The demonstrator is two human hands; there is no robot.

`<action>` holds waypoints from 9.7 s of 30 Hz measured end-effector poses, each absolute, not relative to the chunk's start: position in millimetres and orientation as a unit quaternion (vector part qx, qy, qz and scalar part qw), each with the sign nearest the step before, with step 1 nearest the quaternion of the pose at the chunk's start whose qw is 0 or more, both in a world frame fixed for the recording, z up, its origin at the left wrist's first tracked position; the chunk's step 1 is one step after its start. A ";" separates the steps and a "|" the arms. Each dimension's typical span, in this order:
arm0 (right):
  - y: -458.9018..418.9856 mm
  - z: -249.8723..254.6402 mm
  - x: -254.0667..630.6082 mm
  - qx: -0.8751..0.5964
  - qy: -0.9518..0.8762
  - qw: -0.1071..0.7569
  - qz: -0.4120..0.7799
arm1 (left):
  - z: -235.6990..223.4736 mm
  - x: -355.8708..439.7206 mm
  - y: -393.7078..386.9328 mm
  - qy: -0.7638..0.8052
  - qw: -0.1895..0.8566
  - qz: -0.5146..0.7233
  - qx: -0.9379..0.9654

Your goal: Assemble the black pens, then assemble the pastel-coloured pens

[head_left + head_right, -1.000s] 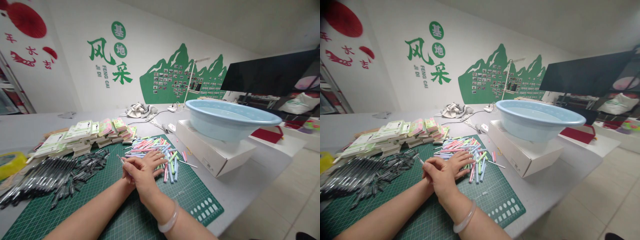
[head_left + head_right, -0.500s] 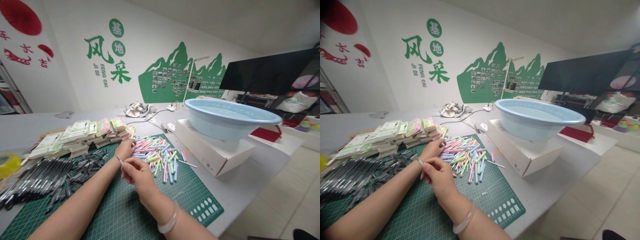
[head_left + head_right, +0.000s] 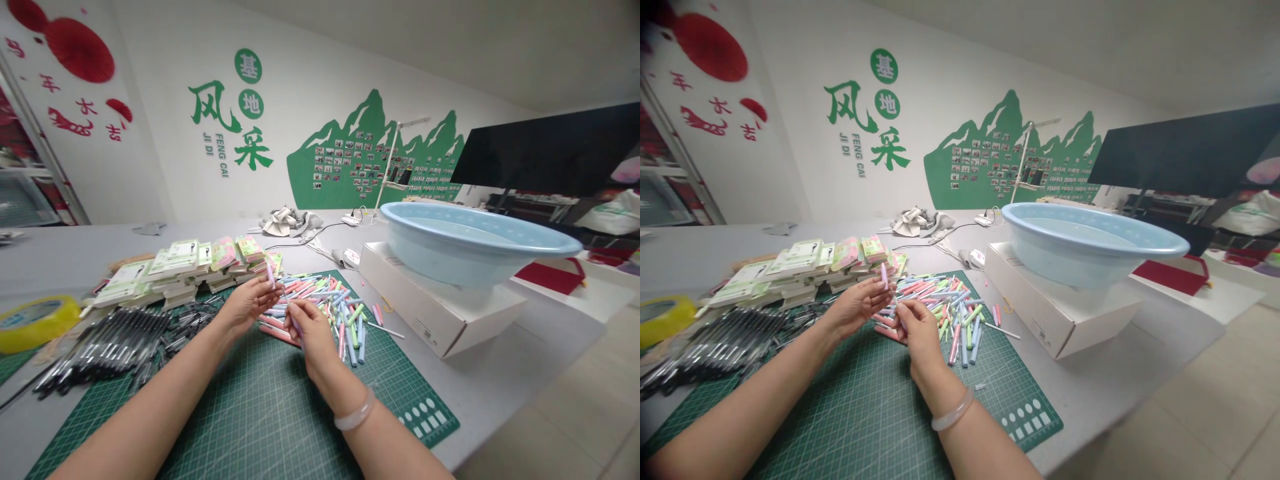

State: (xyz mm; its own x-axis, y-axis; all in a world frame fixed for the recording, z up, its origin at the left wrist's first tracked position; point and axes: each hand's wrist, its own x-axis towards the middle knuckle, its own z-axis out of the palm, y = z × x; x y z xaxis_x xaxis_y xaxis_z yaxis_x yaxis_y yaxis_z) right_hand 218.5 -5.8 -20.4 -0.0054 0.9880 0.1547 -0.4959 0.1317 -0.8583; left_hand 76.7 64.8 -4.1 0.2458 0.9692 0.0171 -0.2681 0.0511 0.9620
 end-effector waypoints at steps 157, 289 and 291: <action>-11.7 -30.4 209.8 -0.260 -0.433 0.556 0.660 | 3.4 80.7 20.0 0.286 0.613 0.506 0.535; 20.3 -52.8 257.2 -0.560 -0.728 0.387 0.080 | -46.4 48.9 50.3 0.518 -0.005 0.266 0.813; 18.1 -54.1 255.4 -0.556 -0.745 0.364 0.051 | -45.4 50.6 47.9 0.498 -0.001 0.269 0.824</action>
